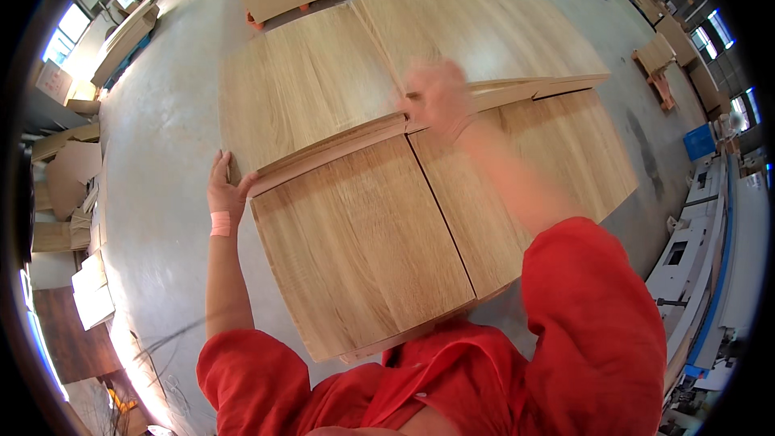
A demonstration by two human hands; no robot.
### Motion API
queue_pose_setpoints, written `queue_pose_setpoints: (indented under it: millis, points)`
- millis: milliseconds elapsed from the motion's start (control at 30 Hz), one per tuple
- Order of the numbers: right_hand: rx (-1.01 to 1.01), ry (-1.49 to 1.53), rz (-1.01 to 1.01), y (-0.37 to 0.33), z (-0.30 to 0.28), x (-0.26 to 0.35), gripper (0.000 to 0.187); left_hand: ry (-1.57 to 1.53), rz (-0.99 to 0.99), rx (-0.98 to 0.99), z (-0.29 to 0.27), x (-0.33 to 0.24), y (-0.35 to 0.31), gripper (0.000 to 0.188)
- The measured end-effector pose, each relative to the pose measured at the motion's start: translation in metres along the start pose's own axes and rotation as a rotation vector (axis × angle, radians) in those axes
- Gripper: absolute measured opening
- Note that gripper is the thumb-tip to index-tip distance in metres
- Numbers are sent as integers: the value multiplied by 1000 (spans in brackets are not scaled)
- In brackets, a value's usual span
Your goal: The person picks up light-colored wood planks from a workbench and stacks them onto a red plastic pallet on the floor. The person repeatedly lifts the planks and places them in a neat pile, organizing the materials in a workshop setting.
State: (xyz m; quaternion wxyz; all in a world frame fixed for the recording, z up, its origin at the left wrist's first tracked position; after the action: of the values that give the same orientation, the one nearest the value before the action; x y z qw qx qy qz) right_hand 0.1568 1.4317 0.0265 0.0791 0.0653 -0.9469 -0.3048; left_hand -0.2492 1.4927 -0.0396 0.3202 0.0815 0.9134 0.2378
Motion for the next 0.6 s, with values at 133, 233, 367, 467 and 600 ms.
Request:
queue_pose_setpoints:
  millis: [133, 233, 367, 467, 600]
  points:
    - [39, -310, 139, -6, 13, -83, 75, -244, -447, -2, 15, 1, 13, 81]
    - [130, -264, 62, -14, 14, -88, 79, -512, -512, 72, 21, -5, 11, 81]
    - [61, -92, -128, -30, 5, -80, 68, -526, -501, 139, 14, -9, 14, 79]
    - [68, -117, -203, -41, 1, -62, 52, -546, -458, 204, 10, -10, 17, 76]
    - [-112, -140, -419, -45, -8, -22, 35, -659, -478, 151, 16, 1, 11, 71]
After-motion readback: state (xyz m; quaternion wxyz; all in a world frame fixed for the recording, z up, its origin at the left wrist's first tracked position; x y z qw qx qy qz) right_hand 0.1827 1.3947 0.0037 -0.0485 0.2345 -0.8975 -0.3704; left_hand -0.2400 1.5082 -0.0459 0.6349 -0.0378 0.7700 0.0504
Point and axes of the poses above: each hand's wrist, its own y-axis towards the middle knuckle, its own z-axis out of the palm, x = y × z, the point moved 5 cm from there along y, towards the middle knuckle, and after that the axes turned 15 degrees about -x, right-handed, at the moved point
